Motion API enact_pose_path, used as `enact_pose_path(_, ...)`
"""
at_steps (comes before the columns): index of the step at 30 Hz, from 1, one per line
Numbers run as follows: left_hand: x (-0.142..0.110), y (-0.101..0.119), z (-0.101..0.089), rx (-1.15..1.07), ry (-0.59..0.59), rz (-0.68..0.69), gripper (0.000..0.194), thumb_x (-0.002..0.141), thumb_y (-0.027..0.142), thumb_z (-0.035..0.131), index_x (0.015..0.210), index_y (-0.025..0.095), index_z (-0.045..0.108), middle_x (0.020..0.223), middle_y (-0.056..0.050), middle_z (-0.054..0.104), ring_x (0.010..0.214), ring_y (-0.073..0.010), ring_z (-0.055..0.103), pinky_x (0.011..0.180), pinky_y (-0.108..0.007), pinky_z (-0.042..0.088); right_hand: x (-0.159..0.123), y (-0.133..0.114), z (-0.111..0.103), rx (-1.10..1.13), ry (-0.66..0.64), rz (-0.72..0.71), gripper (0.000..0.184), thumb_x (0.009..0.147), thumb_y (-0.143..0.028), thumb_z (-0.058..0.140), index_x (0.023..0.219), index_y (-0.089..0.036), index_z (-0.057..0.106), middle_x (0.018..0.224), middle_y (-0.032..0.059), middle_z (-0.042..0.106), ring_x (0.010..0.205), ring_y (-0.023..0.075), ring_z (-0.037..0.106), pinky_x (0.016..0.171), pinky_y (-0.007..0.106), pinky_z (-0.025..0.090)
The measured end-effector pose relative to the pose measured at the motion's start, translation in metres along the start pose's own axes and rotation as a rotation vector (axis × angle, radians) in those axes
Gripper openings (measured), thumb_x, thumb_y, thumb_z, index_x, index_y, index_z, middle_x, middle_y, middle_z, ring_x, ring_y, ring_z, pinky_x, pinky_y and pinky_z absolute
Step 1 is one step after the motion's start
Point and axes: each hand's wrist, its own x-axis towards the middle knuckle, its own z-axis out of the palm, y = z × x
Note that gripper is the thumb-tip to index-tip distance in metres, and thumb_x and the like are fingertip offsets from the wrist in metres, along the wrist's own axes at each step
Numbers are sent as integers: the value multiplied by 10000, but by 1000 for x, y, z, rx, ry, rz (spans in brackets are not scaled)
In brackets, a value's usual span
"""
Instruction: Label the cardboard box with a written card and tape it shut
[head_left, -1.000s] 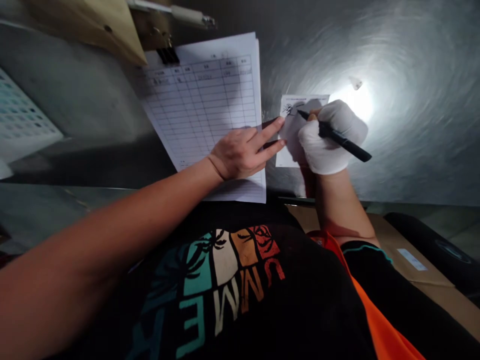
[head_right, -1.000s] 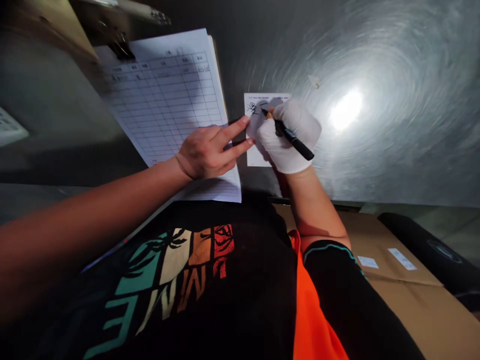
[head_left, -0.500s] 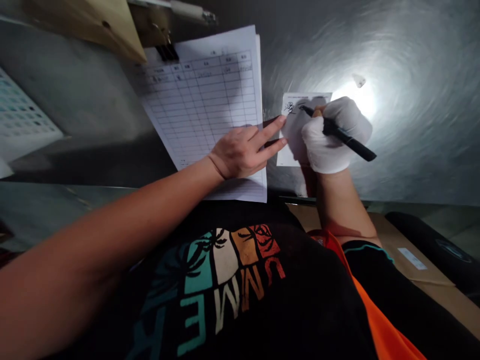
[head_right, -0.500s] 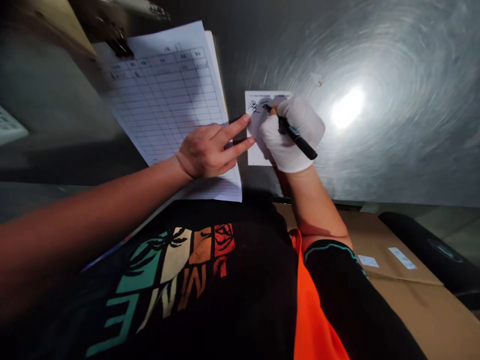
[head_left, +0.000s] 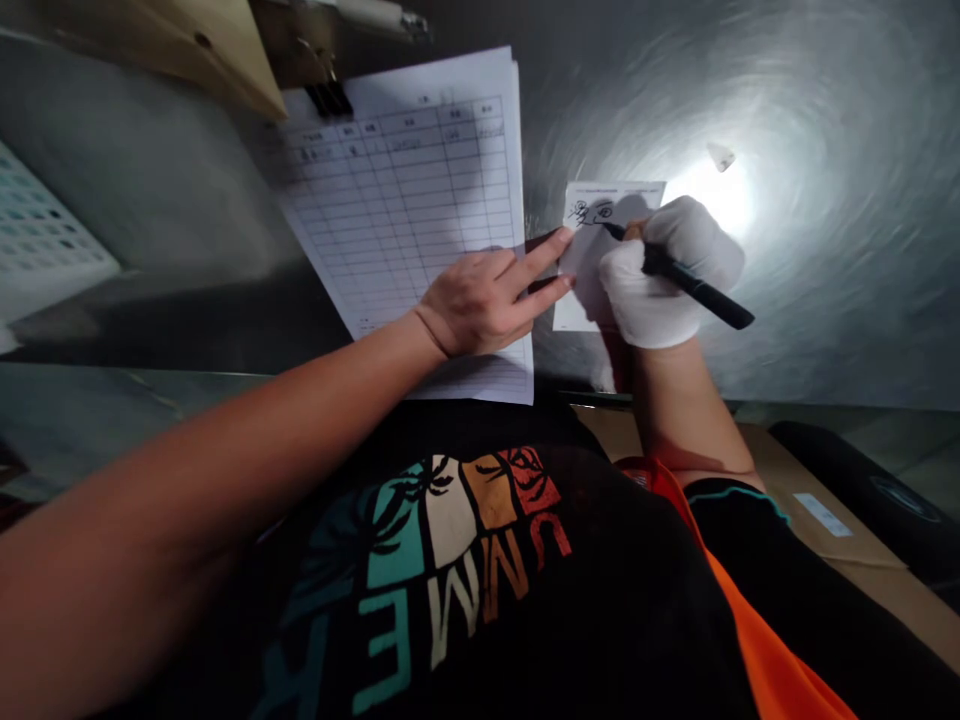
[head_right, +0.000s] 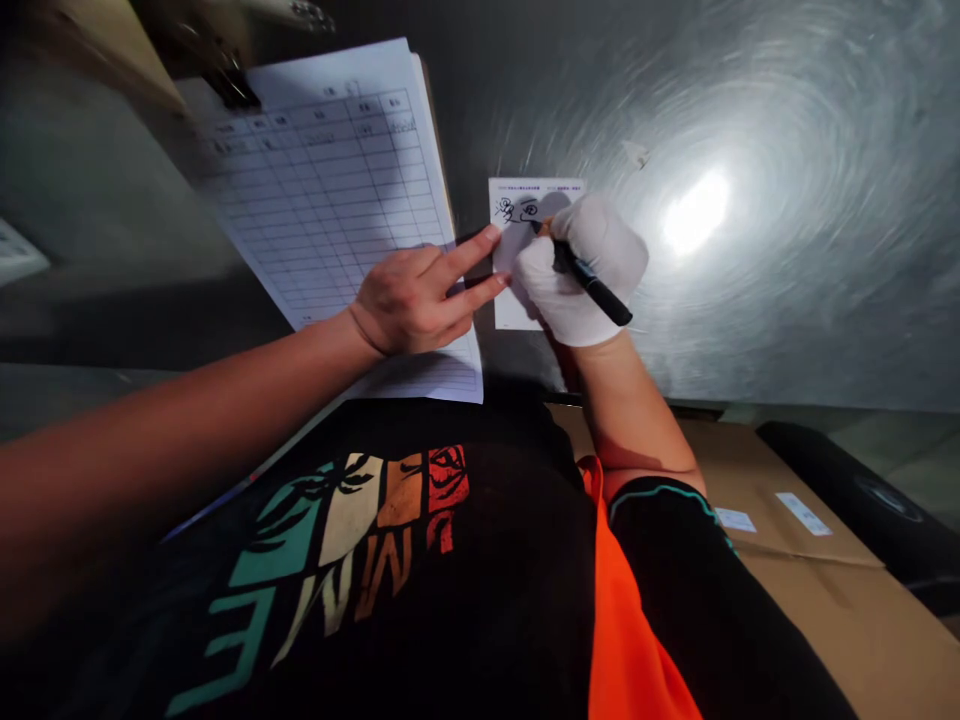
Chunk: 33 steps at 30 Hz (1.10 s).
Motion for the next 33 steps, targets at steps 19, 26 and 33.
enact_pose_path(19,-4,-3,5,123,114,68,612,1110,149,473,1679,221,686,1784,-187,581,931,-226,670,792,-392,514,-5,15,-10,172,474,-219,151,977,-331,540,864,-252,603,796,68,701,720,240,714,717,383,563)
enact_pose_path(26,-3,-3,6,202,203,110,560,1120,175,460,1623,210,703,1733,-184,637,897,-214,662,755,-373,507,-5,17,-9,40,207,-13,76,987,-284,610,936,-234,635,962,77,701,933,241,718,928,394,620)
enact_pose_path(33,-2,-3,4,120,89,65,566,1120,169,458,1641,193,676,1781,-182,588,933,-208,665,791,-378,553,-5,22,-3,143,240,-54,70,980,-267,611,917,-245,591,928,63,695,912,242,734,895,396,602)
